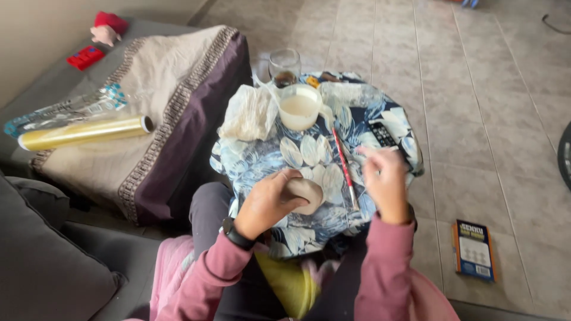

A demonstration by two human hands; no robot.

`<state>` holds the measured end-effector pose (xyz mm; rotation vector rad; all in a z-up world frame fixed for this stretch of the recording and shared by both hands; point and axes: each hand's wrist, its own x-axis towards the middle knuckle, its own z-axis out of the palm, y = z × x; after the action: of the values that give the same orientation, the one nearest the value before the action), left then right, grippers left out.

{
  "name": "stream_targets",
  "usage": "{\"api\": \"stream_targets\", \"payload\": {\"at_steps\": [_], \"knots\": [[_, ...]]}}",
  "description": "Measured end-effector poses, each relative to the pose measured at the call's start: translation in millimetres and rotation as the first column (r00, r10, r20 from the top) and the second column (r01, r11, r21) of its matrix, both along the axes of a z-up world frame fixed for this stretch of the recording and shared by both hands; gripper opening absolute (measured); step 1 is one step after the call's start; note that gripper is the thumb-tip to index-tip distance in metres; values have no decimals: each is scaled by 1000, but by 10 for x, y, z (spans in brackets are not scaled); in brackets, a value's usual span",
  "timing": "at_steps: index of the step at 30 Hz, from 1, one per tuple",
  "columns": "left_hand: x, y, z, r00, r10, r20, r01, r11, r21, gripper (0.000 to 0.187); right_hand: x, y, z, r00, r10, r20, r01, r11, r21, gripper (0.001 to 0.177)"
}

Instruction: Shaping and molding a piece of clay by hand.

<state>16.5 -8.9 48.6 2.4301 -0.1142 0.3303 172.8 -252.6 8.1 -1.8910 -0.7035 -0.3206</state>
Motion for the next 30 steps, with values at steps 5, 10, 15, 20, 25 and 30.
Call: {"api": "stream_targets", "payload": {"at_steps": [5, 10, 15, 20, 25, 30], "knots": [[-211, 15, -14, 996, 55, 65, -50, 995, -84, 54, 855, -564, -228, 820, -360, 446, 522, 789, -323, 32], [-257, 18, -14, 989, 38, 145, -21, 993, -117, 50, 1068, -531, -170, 797, -304, 522, 545, 734, -404, 33], [-261, 26, 30, 984, 21, 177, 3, 991, -136, 48, 1195, -444, -195, 812, -265, 520, 541, 675, -502, 28], [-291, 29, 63, 983, 2, 181, 21, 992, -122, 44, 1224, -411, -174, 825, -243, 509, 536, 621, -572, 29], [-290, 47, 36, 979, -23, 202, 46, 993, -112, 43, 1251, -422, -165, 882, -252, 398, 466, 586, -663, 31], [-297, 51, 35, 978, -45, 203, 72, 989, -130, 45, 1225, -434, -76, 920, -282, 273, 390, 577, -718, 34]]}}
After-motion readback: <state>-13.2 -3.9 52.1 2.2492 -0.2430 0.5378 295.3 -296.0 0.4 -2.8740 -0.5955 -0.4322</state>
